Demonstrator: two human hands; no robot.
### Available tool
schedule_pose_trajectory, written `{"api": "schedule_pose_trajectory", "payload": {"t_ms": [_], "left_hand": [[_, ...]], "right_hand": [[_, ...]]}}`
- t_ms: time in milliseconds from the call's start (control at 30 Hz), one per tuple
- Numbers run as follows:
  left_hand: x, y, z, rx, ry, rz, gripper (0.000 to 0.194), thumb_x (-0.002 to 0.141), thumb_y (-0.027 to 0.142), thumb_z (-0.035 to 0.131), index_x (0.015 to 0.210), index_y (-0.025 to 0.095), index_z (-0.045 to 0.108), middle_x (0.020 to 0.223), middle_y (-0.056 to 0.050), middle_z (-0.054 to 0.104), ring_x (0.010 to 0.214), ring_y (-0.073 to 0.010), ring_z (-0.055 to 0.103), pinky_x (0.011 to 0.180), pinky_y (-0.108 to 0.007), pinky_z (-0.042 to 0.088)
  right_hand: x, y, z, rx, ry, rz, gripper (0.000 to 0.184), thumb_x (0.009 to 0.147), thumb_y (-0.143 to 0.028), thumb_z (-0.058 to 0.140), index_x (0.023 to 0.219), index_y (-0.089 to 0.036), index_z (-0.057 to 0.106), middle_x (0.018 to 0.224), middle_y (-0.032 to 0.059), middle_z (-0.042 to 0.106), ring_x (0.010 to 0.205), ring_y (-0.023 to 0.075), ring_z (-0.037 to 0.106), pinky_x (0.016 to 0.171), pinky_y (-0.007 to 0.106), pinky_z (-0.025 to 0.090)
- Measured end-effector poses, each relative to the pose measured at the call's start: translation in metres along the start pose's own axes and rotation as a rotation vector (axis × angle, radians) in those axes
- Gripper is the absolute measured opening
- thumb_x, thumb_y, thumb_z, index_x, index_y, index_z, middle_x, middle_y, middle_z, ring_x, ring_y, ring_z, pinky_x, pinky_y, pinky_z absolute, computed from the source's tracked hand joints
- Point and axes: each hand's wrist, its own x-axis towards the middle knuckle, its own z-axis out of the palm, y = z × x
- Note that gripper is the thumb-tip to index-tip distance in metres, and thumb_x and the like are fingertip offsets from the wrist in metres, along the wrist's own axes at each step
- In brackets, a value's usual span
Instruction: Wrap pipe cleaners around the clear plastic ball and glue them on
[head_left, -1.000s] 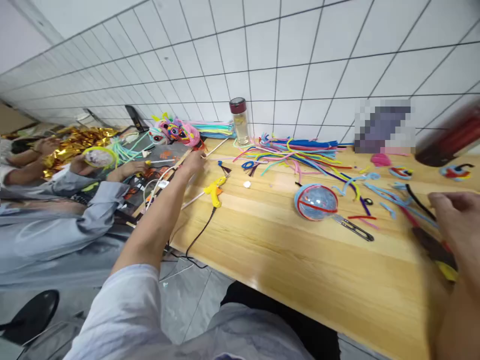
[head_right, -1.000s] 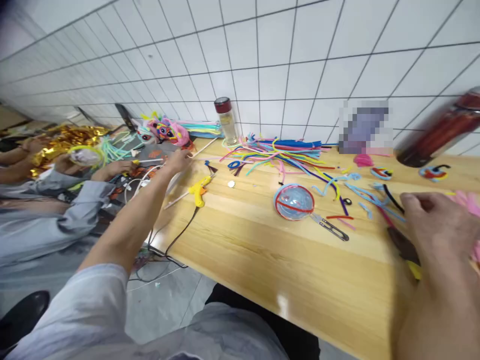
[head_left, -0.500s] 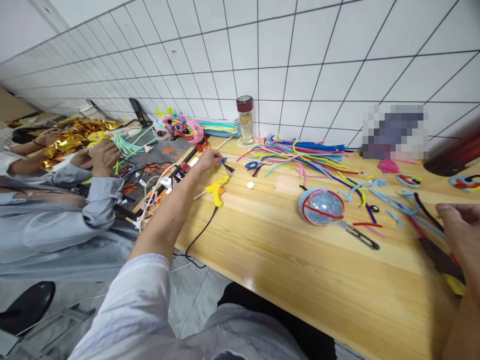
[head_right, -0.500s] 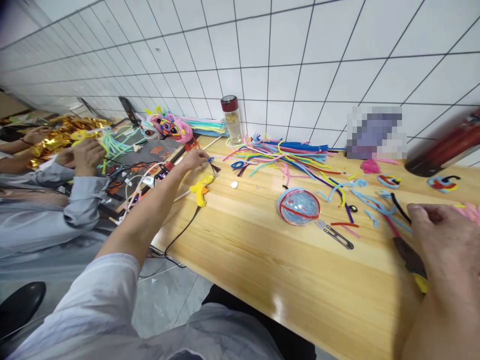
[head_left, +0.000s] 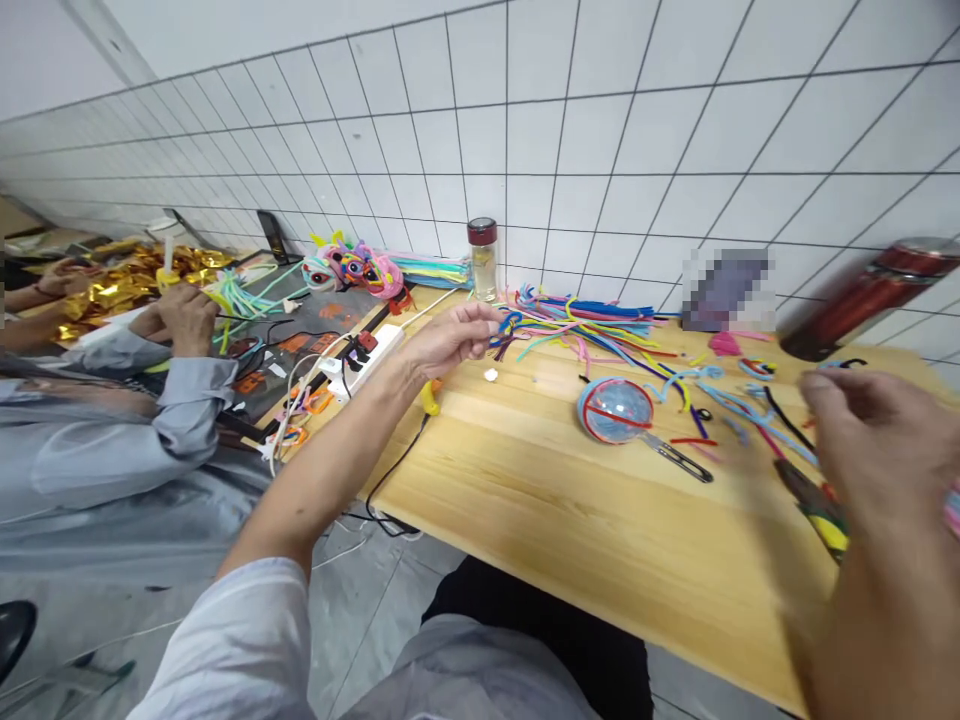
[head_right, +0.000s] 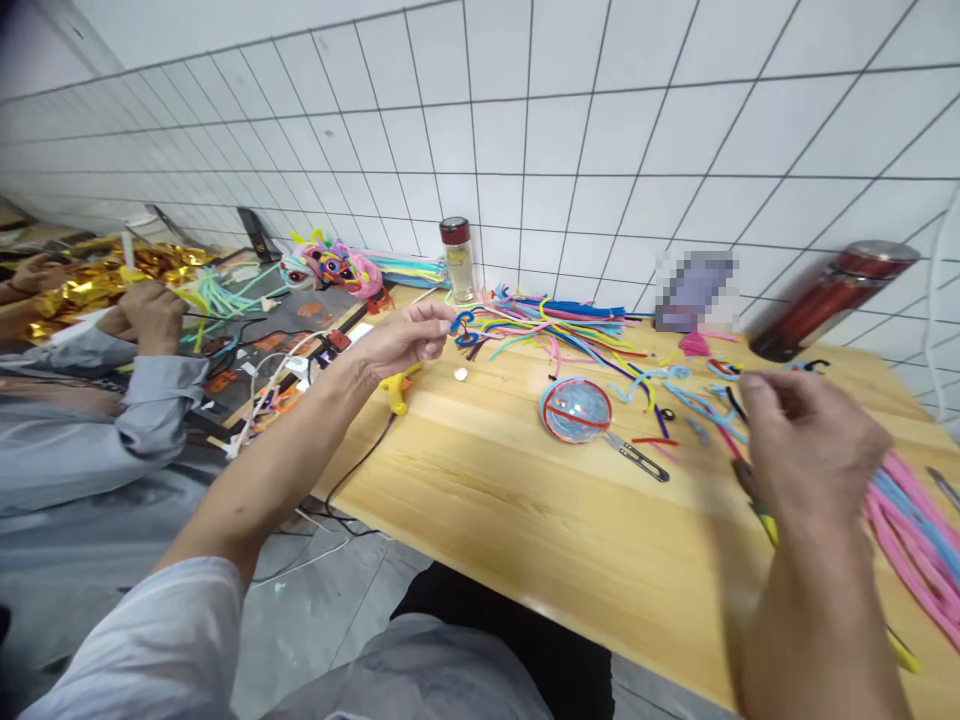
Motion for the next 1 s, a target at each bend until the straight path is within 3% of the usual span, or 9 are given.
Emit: {"api": "schedule_pose_trajectory", "payload": {"t_ms": [100,167,333,433,600,733,867,1000], "left_hand": [[-0.016,-0.004,0.032,-0.059,-0.087,-0.038,0.032,0.068,0.021,0.09,0.091,0.014,0.069,0.071,0.004,0.063,0.049,-0.0023,0.05,0.049,-0.017,0.036],[-0.026,-0.007,0.047,-0.074,-0.131,-0.056,0.03,0.068,0.022,0.09,0.089,0.013,0.07,0.074,0.003,0.065,0.049,-0.0016,0.049,0.049,-0.017,0.036],[-0.045,-0.018,0.073,-0.053,-0.194,-0.088,0.031,0.066,0.026,0.091,0.087,0.013,0.071,0.073,0.003,0.066,0.048,-0.002,0.048,0.048,-0.019,0.034],[-0.051,-0.023,0.08,-0.044,-0.227,-0.094,0.03,0.067,0.027,0.09,0.086,0.014,0.07,0.068,0.004,0.063,0.048,-0.0024,0.047,0.049,-0.019,0.033],[-0.056,-0.029,0.083,-0.07,-0.2,-0.065,0.032,0.066,0.029,0.089,0.086,0.013,0.069,0.069,0.004,0.062,0.047,-0.0026,0.047,0.049,-0.019,0.033],[-0.064,-0.042,0.088,-0.115,-0.136,0.04,0.036,0.07,0.034,0.086,0.096,0.015,0.07,0.091,0.0,0.07,0.053,-0.0034,0.052,0.051,-0.021,0.037],[-0.07,-0.056,0.094,0.019,-0.046,0.186,0.034,0.074,0.036,0.086,0.096,0.015,0.071,0.07,0.004,0.063,0.054,-0.0046,0.049,0.054,-0.02,0.037],[-0.068,-0.062,0.098,0.002,-0.005,0.201,0.035,0.074,0.045,0.085,0.083,0.015,0.068,0.063,0.004,0.061,0.05,-0.0053,0.047,0.051,-0.021,0.034]], "right_hand": [[-0.024,-0.068,-0.021,0.284,-0.067,-0.229,0.025,0.09,-0.042,0.063,0.093,-0.023,0.078,0.089,0.0084,0.079,0.074,0.0234,0.071,0.072,0.037,0.055],[-0.042,-0.105,-0.028,0.417,-0.179,-0.338,0.021,0.093,-0.04,0.066,0.097,-0.023,0.078,0.091,0.0061,0.078,0.069,0.0196,0.068,0.068,0.034,0.055],[-0.073,-0.154,-0.024,0.66,-0.413,-0.385,0.031,0.096,-0.035,0.066,0.125,-0.028,0.071,0.108,0.0055,0.078,0.083,0.0208,0.074,0.072,0.035,0.06],[-0.08,-0.165,-0.014,0.731,-0.471,-0.401,0.026,0.096,-0.034,0.066,0.12,-0.03,0.072,0.107,0.0038,0.079,0.084,0.0208,0.075,0.077,0.037,0.061],[-0.09,-0.169,0.0,0.73,-0.484,-0.391,0.012,0.094,-0.03,0.064,0.093,-0.03,0.077,0.084,0.0009,0.078,0.074,0.0204,0.07,0.073,0.036,0.056],[-0.102,-0.17,0.007,0.775,-0.483,-0.214,0.014,0.092,-0.035,0.065,0.087,-0.026,0.075,0.075,0.0001,0.074,0.066,0.0188,0.066,0.066,0.034,0.052],[-0.107,-0.172,0.007,0.882,-0.61,-0.016,0.026,0.088,-0.046,0.069,0.078,-0.023,0.074,0.065,0.0,0.07,0.059,0.0162,0.063,0.061,0.031,0.049],[-0.109,-0.173,0.007,1.019,-0.728,0.076,0.032,0.087,-0.05,0.069,0.076,-0.02,0.075,0.07,0.0028,0.074,0.058,0.0138,0.062,0.059,0.028,0.045]]}}
